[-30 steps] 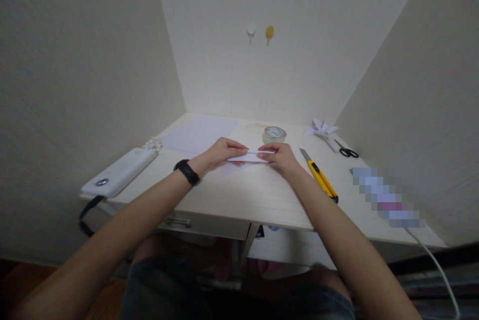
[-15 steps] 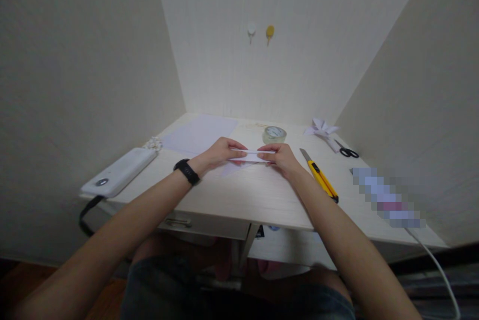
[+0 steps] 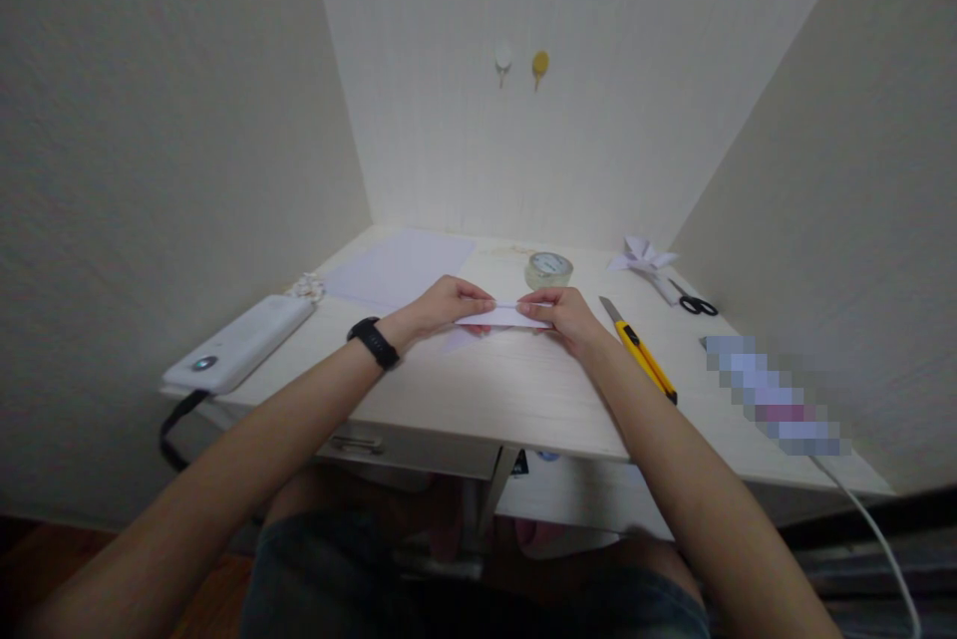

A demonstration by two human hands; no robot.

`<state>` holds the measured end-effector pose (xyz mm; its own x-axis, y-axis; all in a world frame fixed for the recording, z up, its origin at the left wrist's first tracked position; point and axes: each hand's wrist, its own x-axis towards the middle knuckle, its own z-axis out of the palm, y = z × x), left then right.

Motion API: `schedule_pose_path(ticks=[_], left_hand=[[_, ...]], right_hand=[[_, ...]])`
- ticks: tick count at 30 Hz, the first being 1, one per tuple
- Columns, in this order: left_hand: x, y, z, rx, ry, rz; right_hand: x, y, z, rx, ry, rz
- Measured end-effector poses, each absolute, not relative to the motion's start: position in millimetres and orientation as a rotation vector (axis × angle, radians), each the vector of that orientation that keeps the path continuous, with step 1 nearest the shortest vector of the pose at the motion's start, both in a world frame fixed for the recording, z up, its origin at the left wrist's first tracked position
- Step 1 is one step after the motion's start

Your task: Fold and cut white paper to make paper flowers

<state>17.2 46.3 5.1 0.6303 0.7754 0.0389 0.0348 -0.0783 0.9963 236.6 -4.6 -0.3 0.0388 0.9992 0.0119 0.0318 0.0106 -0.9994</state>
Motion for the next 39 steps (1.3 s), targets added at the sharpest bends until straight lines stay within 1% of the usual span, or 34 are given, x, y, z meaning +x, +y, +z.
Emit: schedule_pose_path(ticks=[8,20,28,39], left_hand=[[17,48,6,1.511,0.703,0.841],[14,42,16,1.544,0.685,0.789],[15,41,18,1.521,0.781,0.875],[14,45,13,1.518,0.712,0.834]], right_hand=[[237,0,-6,-1.191,-1.21,1.13],[236,-1,-3,-1.145,-1.231,1.189],[235,0,-5,-1.133,-1.188,1.214],[236,1,-7,-1.108,-1.201,1.222]])
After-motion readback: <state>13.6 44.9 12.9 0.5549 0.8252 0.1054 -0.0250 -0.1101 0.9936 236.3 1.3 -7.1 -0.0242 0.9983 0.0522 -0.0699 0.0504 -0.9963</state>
